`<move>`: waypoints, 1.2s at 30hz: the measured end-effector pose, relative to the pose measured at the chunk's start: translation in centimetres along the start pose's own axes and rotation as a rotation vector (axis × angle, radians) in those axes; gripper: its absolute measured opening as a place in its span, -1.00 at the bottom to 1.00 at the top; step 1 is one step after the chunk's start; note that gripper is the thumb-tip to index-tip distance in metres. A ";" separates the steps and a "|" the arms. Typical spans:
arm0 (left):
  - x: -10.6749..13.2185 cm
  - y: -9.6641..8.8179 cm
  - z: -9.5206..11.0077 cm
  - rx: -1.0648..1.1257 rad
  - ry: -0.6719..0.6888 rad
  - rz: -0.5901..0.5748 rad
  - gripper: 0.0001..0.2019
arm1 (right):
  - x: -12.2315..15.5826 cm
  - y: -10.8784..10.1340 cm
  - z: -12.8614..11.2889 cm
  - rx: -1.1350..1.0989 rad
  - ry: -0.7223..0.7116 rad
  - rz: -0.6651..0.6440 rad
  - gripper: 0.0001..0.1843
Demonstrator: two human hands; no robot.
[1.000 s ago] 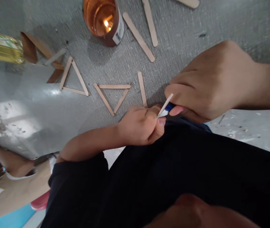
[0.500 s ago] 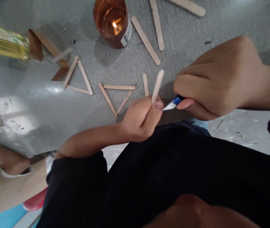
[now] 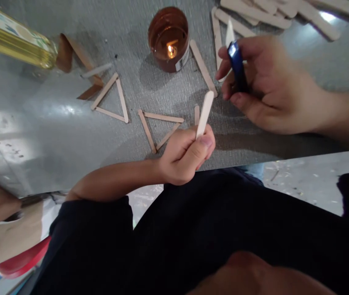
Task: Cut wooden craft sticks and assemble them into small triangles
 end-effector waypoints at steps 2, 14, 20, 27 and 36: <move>0.0 0.0 0.2 -0.029 -0.002 -0.025 -0.57 | 0.1 0.1 0.8 0.052 0.077 -0.012 -0.16; 0.1 -0.7 -0.2 -0.082 -0.013 0.111 -0.69 | -0.3 -2.3 1.2 -0.197 0.165 0.296 -0.61; 0.4 -0.3 -1.0 0.011 -0.011 0.105 -0.70 | -0.4 -0.9 0.9 -0.376 0.179 0.138 -0.64; 0.3 -0.3 -0.2 -0.245 0.018 0.128 -0.80 | 0.2 -1.6 2.3 -0.326 0.338 0.241 -0.47; 0.5 0.9 -0.1 -0.835 0.281 0.025 -0.62 | -0.1 -1.8 1.2 -0.263 0.184 0.229 -0.59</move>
Point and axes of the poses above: each hand's wrist, its own x-axis away from the middle knuckle, its own y-axis out of the palm, z = x × y, the point moved 7 cm from there along -x, towards the middle knuckle, and after that the axes turned 2 degrees about -y, right-handed, at the moved point
